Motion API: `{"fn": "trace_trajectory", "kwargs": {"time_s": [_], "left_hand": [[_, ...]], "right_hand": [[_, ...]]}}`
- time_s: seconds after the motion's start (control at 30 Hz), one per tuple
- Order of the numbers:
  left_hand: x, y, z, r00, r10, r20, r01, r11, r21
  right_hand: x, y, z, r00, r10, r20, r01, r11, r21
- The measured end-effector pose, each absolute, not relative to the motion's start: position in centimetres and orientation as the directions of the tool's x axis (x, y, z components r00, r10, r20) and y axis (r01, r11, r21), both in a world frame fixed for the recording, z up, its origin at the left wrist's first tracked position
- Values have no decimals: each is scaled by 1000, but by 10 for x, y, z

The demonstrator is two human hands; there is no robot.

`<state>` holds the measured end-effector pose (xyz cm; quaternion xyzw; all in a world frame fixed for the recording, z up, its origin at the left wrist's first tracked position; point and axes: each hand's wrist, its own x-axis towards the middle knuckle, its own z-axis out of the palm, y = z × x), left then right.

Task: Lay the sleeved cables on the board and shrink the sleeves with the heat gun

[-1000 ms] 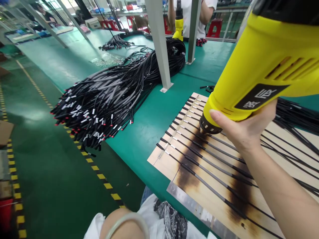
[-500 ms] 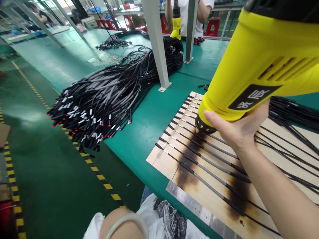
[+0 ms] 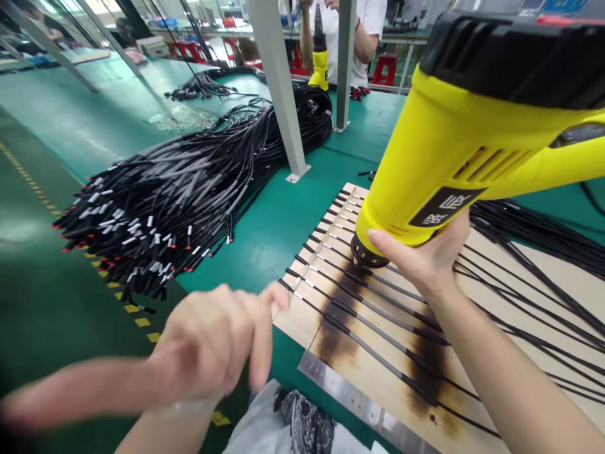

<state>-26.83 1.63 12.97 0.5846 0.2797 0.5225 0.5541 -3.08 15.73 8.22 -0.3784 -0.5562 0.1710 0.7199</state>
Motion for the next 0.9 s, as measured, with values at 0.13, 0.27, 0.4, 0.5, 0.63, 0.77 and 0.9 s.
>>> {"fn": "trace_trajectory", "kwargs": {"time_s": [0.13, 0.27, 0.4, 0.5, 0.63, 0.77, 0.9], "left_hand": [[-284, 63, 93, 90, 955, 282, -58, -277, 959], [-301, 95, 39, 107, 974, 198, 145, -213, 966], [-309, 107, 0, 189, 977, 101, 200, -139, 970], [-307, 107, -8, 260, 960, 98, 146, -139, 979], [-303, 104, -5, 353, 932, 84, 200, -163, 966], [-304, 103, -2, 374, 924, 81, 257, -187, 948], [-304, 103, -1, 377, 924, 72, 267, -183, 946]], "right_hand": [[-38, 157, 90, 292, 574, 765, 187, 750, -634], [-45, 151, 98, 272, 672, 688, 173, 670, -722], [-46, 146, 101, 286, 684, 671, 228, 632, -741], [-45, 146, 101, 327, 651, 685, 212, 656, -725], [-39, 139, 96, 301, 703, 645, 158, 630, -761], [-32, 128, 91, 327, 657, 679, 214, 648, -731], [-27, 117, 84, 326, 722, 610, 143, 600, -787]]}}
